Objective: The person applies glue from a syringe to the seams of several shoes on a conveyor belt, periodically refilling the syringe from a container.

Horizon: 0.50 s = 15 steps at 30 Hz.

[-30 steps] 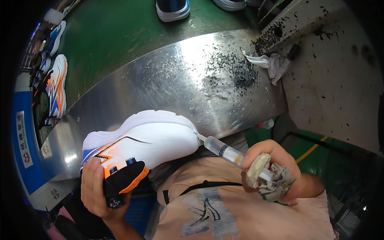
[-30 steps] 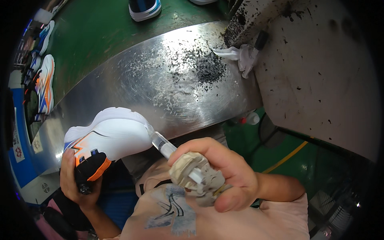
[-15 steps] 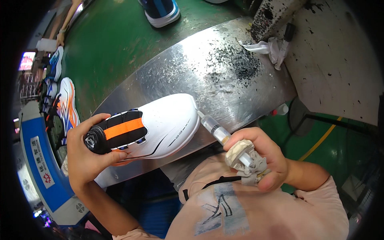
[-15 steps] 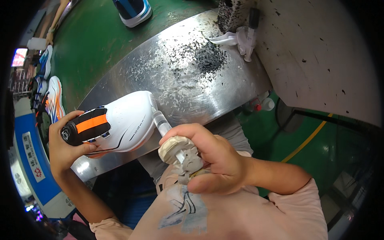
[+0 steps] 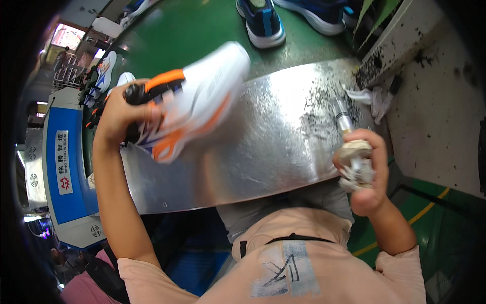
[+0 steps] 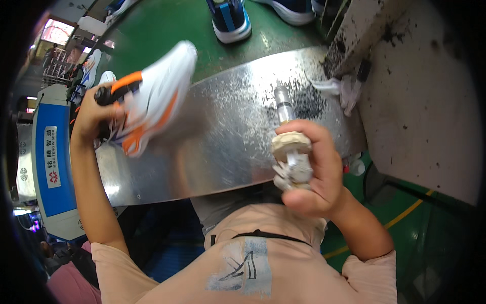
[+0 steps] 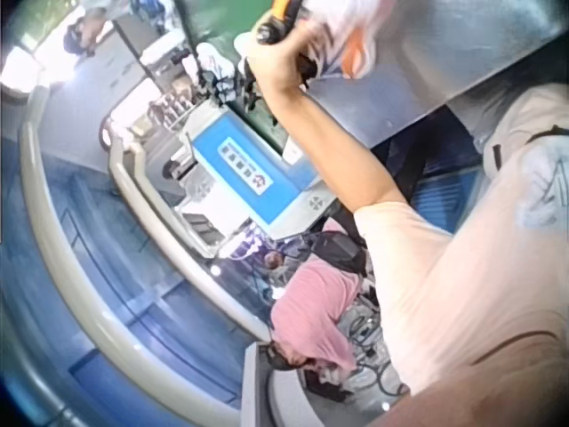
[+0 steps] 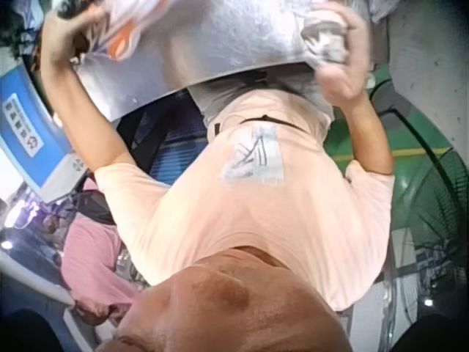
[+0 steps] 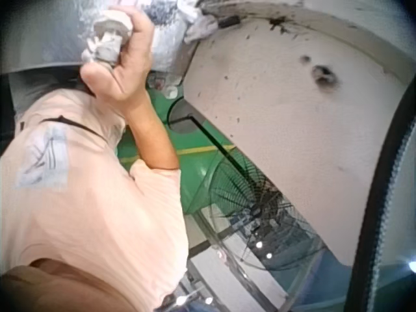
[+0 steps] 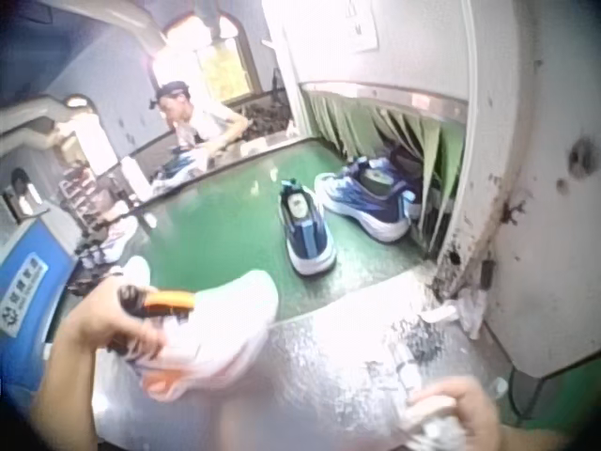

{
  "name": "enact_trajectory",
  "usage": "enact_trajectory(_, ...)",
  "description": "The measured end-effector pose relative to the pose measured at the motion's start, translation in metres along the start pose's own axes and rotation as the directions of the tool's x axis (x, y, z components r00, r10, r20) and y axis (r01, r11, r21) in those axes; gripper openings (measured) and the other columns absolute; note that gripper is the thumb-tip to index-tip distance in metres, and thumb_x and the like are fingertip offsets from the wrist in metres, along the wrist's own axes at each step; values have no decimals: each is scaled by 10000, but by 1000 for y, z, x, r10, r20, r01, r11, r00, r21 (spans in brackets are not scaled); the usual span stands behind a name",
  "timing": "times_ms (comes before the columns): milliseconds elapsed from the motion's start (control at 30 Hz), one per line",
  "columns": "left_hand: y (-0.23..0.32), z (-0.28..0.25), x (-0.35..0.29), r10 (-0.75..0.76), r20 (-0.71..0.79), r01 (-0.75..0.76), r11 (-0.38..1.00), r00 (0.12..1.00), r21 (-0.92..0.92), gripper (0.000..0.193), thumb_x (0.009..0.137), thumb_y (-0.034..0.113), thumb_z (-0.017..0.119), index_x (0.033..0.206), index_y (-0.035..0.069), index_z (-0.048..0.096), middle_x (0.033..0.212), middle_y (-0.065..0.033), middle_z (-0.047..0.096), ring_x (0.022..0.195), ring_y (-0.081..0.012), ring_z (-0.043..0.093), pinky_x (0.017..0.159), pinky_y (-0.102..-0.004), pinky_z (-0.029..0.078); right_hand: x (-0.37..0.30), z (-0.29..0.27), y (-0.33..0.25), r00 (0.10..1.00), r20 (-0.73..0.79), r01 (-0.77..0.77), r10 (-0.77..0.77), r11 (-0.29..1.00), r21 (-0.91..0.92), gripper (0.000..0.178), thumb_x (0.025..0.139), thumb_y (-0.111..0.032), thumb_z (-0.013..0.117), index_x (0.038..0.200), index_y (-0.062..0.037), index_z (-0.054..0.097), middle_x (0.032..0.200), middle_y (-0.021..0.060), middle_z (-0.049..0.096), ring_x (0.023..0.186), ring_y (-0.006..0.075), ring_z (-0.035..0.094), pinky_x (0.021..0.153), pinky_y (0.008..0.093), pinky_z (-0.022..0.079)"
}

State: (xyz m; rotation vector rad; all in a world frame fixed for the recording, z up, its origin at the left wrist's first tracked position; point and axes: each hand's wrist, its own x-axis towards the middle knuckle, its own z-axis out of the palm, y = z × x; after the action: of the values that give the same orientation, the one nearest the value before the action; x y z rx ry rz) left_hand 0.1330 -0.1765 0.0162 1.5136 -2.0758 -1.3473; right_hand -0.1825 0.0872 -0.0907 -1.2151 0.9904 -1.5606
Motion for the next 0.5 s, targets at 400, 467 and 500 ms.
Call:
enact_trajectory(400,-69,24,140,371,-506,-73,854,779,515,663,834,266,655,1433,255,372,1383,-123,483,1177,-297,549,987,-360,427,10,-14,49,958,247,280,-147,678,-679,645,678,-338,820,1172,-52,521,881,133,617,642,251,585,548,334,479)
enact_trajectory(467,-76,12,133,322,-451,-267,946,833,182,583,871,285,640,1400,156,432,1354,-146,505,1198,-247,527,1011,-326,386,10,-19,48,953,258,296,-157,662,-689,654,667,-339,829,1165,-51,518,861,123,613,619,242,572,523,335,464)
enact_trajectory(500,-81,4,126,326,-419,-359,933,847,1,551,891,289,627,1380,100,457,1333,-156,518,1209,-222,509,1021,-311,365,12,-20,47,952,253,302,-173,665,-683,656,664,-342,832,1160,-48,518,854,120,611,615,241,571,520,333,463)
